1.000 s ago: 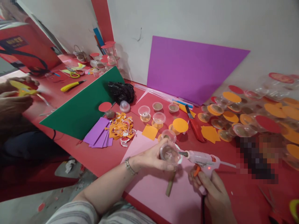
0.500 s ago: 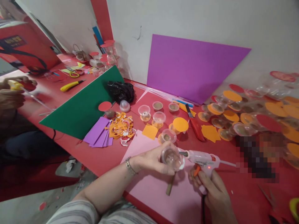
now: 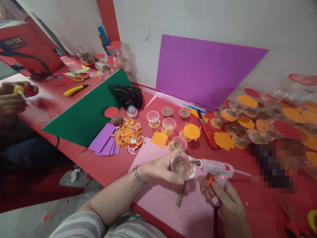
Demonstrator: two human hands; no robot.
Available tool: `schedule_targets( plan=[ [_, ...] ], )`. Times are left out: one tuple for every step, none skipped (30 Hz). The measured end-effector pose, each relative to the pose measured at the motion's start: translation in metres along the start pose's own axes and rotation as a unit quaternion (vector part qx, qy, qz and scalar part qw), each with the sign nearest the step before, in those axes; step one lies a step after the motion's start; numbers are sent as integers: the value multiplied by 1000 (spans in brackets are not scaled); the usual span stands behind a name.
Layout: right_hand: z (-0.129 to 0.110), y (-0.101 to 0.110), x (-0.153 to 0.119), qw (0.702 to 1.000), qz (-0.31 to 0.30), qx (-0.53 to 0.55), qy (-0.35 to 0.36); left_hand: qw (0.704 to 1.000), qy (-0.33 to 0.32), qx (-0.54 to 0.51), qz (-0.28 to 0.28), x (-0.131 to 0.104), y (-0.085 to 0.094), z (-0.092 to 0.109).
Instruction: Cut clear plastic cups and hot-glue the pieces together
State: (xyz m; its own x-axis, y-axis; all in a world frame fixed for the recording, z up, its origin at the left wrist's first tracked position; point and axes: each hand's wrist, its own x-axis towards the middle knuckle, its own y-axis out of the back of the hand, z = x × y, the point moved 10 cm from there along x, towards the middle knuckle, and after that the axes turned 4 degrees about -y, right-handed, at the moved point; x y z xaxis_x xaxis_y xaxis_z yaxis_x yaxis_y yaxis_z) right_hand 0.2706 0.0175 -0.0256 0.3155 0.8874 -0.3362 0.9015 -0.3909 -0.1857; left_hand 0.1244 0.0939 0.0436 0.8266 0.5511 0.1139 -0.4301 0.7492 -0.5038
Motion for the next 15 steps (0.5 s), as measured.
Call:
schedule_targets(
  plan=[
    [0, -1, 0, 1000, -5, 2, 1, 1000, -5, 4, 7, 0, 2, 2],
    [0, -1, 0, 1000, -8, 3, 2, 1000, -6, 7, 12, 0, 3, 2],
    [0, -1, 0, 1000, -7, 1, 2, 1000, -2, 8, 10, -1, 2, 1],
    [1, -1, 0, 1000, -3, 0, 0, 1000, 5, 5, 3, -1, 1, 0],
    [2, 0, 0, 1000, 2, 0, -3, 1000, 11, 1, -4, -1, -1, -1],
    [2, 1, 0, 1000, 6, 2, -6, 1000, 16, -2, -11, -1, -3, -3],
    [3, 2, -1, 1000, 9, 5, -8, 1000, 18, -4, -12, -1, -3, -4],
    [3, 2, -1, 1000, 10, 8, -9, 1000, 20, -5, -10, -1, -2, -5],
    [3, 1, -1, 1000, 9, 11, -7, 1000, 19, -4, -5, -1, 0, -5],
    [2, 1, -1, 1000, 5, 12, -4, 1000, 17, -2, 1, -1, 1, -5],
    [1, 0, -1, 1000, 3, 11, 0, 1000, 15, -1, 6, -1, 3, -5],
    [0, 0, -1, 1000, 1, 8, 3, 1000, 14, -2, 9, -1, 4, -5],
    [0, 0, -1, 1000, 0, 4, 4, 1000, 14, -4, 8, -1, 4, -5],
    [1, 0, -1, 1000, -2, 1, 3, 1000, 18, -6, 3, -1, 2, -6],
    [2, 0, -1, 1000, -3, 0, 0, 1000, 22, -10, -3, -1, 0, -7]
  ],
)
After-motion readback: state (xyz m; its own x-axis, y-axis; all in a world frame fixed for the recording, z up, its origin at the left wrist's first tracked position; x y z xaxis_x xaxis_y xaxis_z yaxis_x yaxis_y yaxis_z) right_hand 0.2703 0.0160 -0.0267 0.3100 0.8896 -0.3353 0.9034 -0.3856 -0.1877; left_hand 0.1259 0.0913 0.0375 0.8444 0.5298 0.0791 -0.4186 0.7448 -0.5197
